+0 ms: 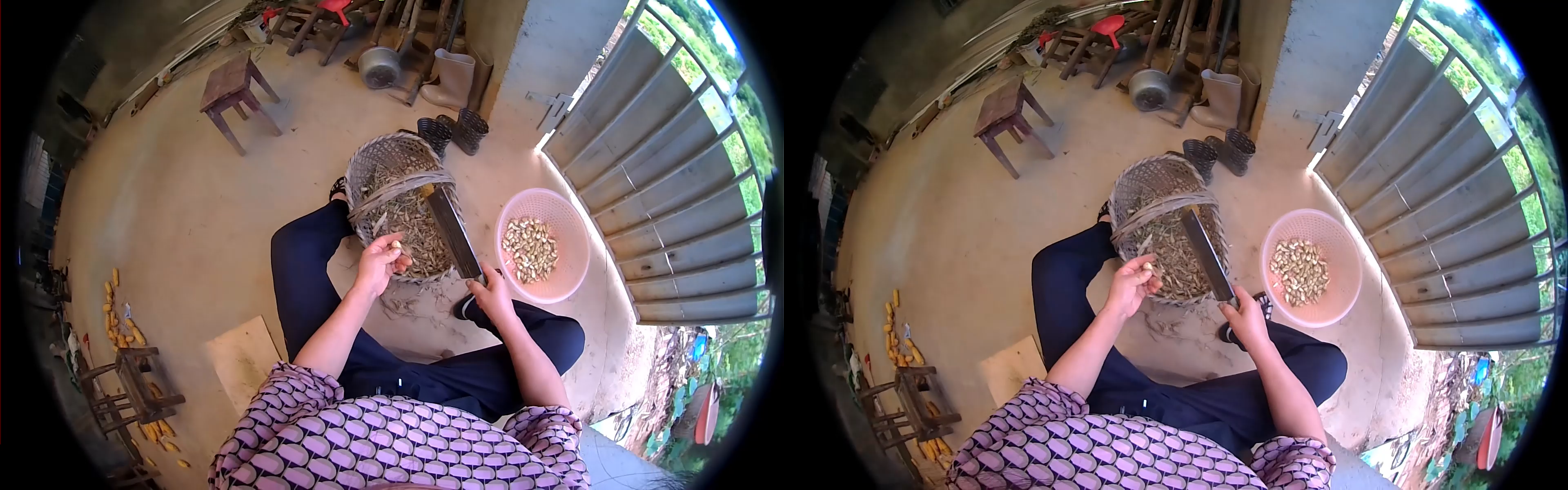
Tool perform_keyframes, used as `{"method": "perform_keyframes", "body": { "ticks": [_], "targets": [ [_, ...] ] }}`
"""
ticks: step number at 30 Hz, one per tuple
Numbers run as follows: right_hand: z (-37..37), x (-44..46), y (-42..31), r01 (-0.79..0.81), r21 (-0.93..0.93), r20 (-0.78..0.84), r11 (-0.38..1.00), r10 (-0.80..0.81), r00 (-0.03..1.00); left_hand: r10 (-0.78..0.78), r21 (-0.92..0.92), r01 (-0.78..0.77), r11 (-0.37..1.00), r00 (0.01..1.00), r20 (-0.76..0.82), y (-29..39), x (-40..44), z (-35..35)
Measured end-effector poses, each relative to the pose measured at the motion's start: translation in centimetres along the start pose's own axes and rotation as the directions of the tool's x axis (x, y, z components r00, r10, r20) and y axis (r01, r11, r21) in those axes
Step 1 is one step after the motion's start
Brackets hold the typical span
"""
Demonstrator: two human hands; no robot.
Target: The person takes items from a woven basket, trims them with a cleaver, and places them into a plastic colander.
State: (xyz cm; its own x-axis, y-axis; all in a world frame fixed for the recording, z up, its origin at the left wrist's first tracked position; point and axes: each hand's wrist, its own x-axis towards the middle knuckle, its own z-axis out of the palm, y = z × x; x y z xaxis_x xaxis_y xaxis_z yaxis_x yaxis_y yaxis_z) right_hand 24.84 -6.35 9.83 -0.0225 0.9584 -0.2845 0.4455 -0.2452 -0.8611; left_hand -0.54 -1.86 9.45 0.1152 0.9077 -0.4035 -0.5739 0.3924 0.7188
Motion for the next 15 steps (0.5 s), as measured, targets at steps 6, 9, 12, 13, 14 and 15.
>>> {"method": "perform_keyframes", "body": {
  "ticks": [6,9,12,13,14,15],
  "targets": [
    [0.6,-0.1,0.6,0.261,-0.088,0.03,0.961,-0.259,0.965,-0.083,-0.079,0.075,0.994,0.991,-0.103,-2.6,1.8,-1.6],
    [0.1,-1.2,-2.6,0.365,-0.183,0.049,0.913,-0.362,0.931,-0.087,-0.172,0.061,0.983,0.985,-0.149,-3.0,2.2,-1.2],
    [-0.3,-1.3,-4.0,0.408,-0.26,0.139,0.875,-0.385,0.913,-0.11,-0.258,0.054,0.965,0.972,-0.205,-3.0,2.2,0.2],
    [-0.3,-1.3,-3.8,0.405,-0.259,0.137,0.877,-0.382,0.914,-0.115,-0.282,0.05,0.958,0.969,-0.217,-3.1,2.3,0.3],
    [-0.2,-1.1,-3.5,0.437,-0.284,0.136,0.853,-0.416,0.899,-0.117,-0.281,0.053,0.958,0.969,-0.218,-3.2,2.3,0.4],
    [-0.2,-1.1,-3.4,0.468,-0.309,0.135,0.828,-0.449,0.883,-0.078,-0.244,0.024,0.969,0.974,-0.211,-3.3,2.2,0.5]
  ]
}}
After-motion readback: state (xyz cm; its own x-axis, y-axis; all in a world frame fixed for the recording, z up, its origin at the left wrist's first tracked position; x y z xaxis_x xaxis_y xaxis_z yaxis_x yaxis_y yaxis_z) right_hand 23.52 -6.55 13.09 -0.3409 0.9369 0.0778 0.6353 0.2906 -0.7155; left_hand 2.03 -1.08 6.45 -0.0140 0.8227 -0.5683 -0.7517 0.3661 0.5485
